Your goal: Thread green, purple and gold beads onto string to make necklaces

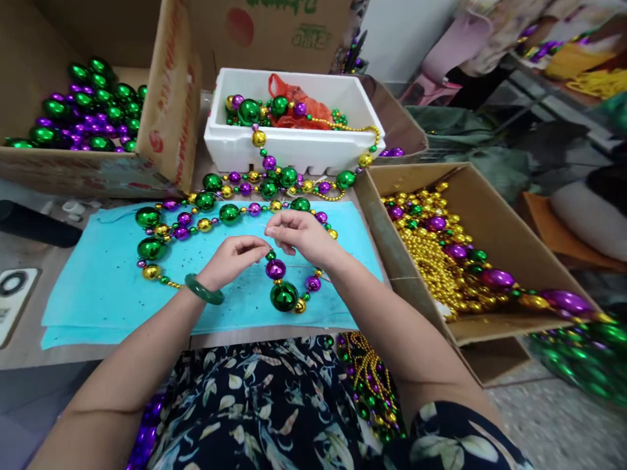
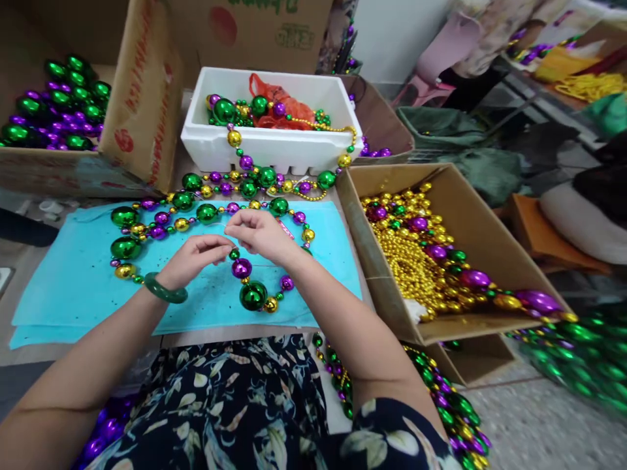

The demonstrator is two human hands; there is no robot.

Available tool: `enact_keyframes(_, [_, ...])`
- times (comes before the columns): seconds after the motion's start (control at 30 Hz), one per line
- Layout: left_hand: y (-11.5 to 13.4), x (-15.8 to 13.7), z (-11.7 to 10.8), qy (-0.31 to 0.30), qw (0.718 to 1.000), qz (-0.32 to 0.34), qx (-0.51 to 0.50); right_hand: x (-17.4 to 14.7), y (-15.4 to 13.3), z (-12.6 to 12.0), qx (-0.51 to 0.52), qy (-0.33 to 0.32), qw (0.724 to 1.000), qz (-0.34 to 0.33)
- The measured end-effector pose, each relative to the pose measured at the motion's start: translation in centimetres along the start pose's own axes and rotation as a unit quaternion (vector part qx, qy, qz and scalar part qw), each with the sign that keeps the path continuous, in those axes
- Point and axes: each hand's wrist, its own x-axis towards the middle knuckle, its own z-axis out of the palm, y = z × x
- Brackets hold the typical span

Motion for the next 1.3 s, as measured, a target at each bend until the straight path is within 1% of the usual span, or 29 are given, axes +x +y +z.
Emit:
enact_keyframes(0.03, [0.5,0.0,0.0,-0.001,1.000,0.000,0.021,-0.4,-0.4,-0.7,0.002,0.021,1.000,-0.018])
enact_keyframes(0.07, [0.9,0.0,0.0,-0.002,0.999,-0.001,0.045,-1.0,-0.8,-1.6,-0.007,0.058,0.997,-0.041])
enact_keyframes(0.1, [1.2,0.0,-0.1,0.000,0.998,-0.003,0.068,-1.7,-1.0,-2.7,-0.033,0.112,0.991,-0.063])
enact_keyframes(0.13, [1.4,0.0,-0.3,0.004,0.996,-0.007,0.087,-2.6,-0.9,-4.0,-0.079,0.174,0.978,-0.077])
enact_keyframes(0.17, [1.4,0.0,-0.5,0.009,0.995,-0.012,0.099,-3.6,-0.6,-5.2,-0.146,0.236,0.958,-0.074])
enact_keyframes(0.2, [1.4,0.0,-0.7,0.011,0.995,-0.020,0.102,-4.8,0.1,-6.3,-0.232,0.282,0.930,-0.044])
enact_keyframes(0.23, [1.3,0.0,-0.9,0.010,0.995,-0.031,0.098,-6.0,1.1,-7.2,-0.330,0.304,0.893,0.016])
enact_keyframes(0.27, [1.1,0.0,-1.2,0.005,0.995,-0.043,0.089,-7.1,2.4,-7.7,-0.415,0.286,0.857,0.103])
enact_keyframes(0.3, [0.9,0.0,-1.4,-0.003,0.995,-0.057,0.077,-8.2,3.9,-7.9,-0.471,0.239,0.825,0.201])
enact_keyframes(0.33, [0.7,0.0,-1.6,-0.013,0.995,-0.070,0.065,-9.0,5.4,-7.9,-0.502,0.185,0.801,0.268])
enact_keyframes(0.37, [0.5,0.1,-1.8,-0.024,0.995,-0.080,0.056,-9.8,6.9,-7.5,-0.531,0.151,0.782,0.290])
enact_keyframes(0.4, [0.3,0.2,-1.9,-0.033,0.994,-0.088,0.051,-10.3,8.2,-7.1,-0.555,0.137,0.765,0.295])
enact_keyframes(0.43, [0.1,0.3,-2.1,-0.040,0.994,-0.093,0.051,-10.8,9.3,-6.6,-0.570,0.129,0.756,0.294])
enact_keyframes(0.5, [-0.2,0.5,-2.4,-0.053,0.992,-0.091,0.066,-11.4,10.5,-6.0,-0.587,0.125,0.747,0.286])
enact_keyframes(0.6, [-0.5,0.7,-2.7,-0.068,0.989,-0.082,0.105,-12.6,10.3,-6.3,-0.591,0.144,0.738,0.293])
enact_keyframes(0.63, [-0.5,0.7,-2.8,-0.068,0.987,-0.080,0.117,-13.1,9.9,-6.5,-0.583,0.166,0.739,0.294])
enact_keyframes(0.67, [-0.6,0.8,-2.9,-0.065,0.987,-0.078,0.127,-13.6,9.4,-6.7,-0.566,0.196,0.747,0.288])
enact_keyframes(0.7, [-0.6,0.8,-3.0,-0.058,0.986,-0.076,0.134,-14.0,8.8,-6.7,-0.537,0.230,0.765,0.272])
enact_keyframes(0.73, [-0.6,0.8,-3.0,-0.052,0.987,-0.075,0.134,-14.3,8.3,-6.5,-0.497,0.260,0.791,0.244])
enact_keyframes(0.77, [-0.6,0.9,-3.0,-0.048,0.988,-0.076,0.127,-14.4,7.7,-6.1,-0.447,0.282,0.823,0.206])
enact_keyframes(0.8, [-0.7,0.9,-2.9,-0.045,0.990,-0.078,0.112,-14.3,7.2,-5.4,-0.391,0.290,0.858,0.163])
enact_keyframes(0.83, [-0.7,1.0,-2.9,-0.045,0.991,-0.084,0.091,-14.0,6.8,-4.5,-0.334,0.282,0.891,0.122])
enact_keyframes(0.87, [-0.8,1.0,-2.8,-0.047,0.992,-0.091,0.067,-13.4,6.5,-3.6,-0.281,0.263,0.919,0.088])
enact_keyframes(0.9, [-0.8,1.1,-2.7,-0.050,0.993,-0.101,0.044,-12.7,6.3,-2.6,-0.240,0.237,0.939,0.063])
enact_keyframes(0.93, [-0.9,1.2,-2.6,-0.052,0.992,-0.112,0.024,-11.8,6.2,-1.6,-0.212,0.209,0.953,0.048])
enact_keyframes(1.0, [-1.0,1.4,-2.3,-0.052,0.989,-0.138,-0.003,-9.7,6.3,-0.3,-0.183,0.160,0.969,0.041])
enact_keyframes(1.1, [-1.2,1.6,-2.1,-0.051,0.985,-0.162,-0.033,-6.9,6.9,0.3,-0.165,0.120,0.978,0.049])
enact_keyframes(1.17, [-1.3,1.7,-1.9,-0.052,0.984,-0.164,-0.050,-5.6,7.4,-0.2,-0.157,0.117,0.979,0.059])
enact_keyframes(1.3, [-1.7,1.8,-1.6,-0.041,0.983,-0.171,-0.052,-4.5,8.3,-1.7,-0.138,0.149,0.977,0.068])
